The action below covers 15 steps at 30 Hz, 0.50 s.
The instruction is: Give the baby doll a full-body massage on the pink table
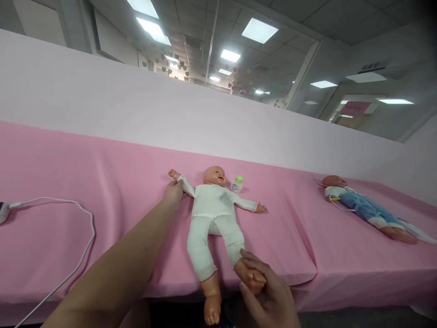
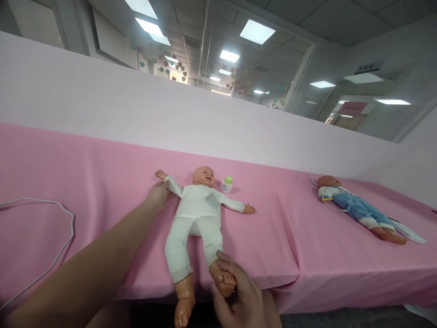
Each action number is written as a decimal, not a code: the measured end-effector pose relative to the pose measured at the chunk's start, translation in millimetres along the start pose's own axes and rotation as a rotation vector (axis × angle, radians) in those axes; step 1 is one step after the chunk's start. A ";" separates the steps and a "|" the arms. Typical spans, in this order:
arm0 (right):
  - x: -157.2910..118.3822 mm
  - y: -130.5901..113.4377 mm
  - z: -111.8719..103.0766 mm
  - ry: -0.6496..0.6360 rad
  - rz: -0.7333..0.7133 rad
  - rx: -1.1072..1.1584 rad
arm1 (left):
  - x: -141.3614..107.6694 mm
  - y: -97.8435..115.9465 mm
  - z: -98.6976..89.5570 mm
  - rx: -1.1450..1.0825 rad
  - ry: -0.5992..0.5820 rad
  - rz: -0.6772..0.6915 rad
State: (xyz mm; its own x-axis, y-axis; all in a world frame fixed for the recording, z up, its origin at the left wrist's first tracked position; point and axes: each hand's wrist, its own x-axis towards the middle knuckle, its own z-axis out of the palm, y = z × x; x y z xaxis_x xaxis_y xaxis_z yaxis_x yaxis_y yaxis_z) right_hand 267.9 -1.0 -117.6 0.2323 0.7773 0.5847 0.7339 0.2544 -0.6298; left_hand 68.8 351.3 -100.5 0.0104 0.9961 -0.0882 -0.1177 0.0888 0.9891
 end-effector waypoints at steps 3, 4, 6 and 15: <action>-11.0 0.6 5.7 -0.110 -0.073 -0.044 | 2.5 2.0 -0.8 -0.051 0.016 -0.056; -13.4 -0.9 7.9 -0.107 -0.079 -0.052 | 2.1 2.3 -0.8 -0.054 0.019 -0.057; -16.3 -4.8 11.7 -0.061 -0.076 -0.052 | -0.5 2.4 -0.6 -0.064 0.010 -0.050; 2.0 -8.0 2.7 -0.061 -0.062 -0.051 | -31.5 9.0 8.1 0.476 -0.089 0.497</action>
State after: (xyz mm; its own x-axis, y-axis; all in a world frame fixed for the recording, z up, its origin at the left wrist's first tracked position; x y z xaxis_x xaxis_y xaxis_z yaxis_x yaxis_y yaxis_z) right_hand 260.7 0.1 -112.8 0.1467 0.7950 0.5886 0.7775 0.2752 -0.5654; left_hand 75.5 320.8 -87.9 0.1517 0.9132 0.3783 0.3188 -0.4074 0.8558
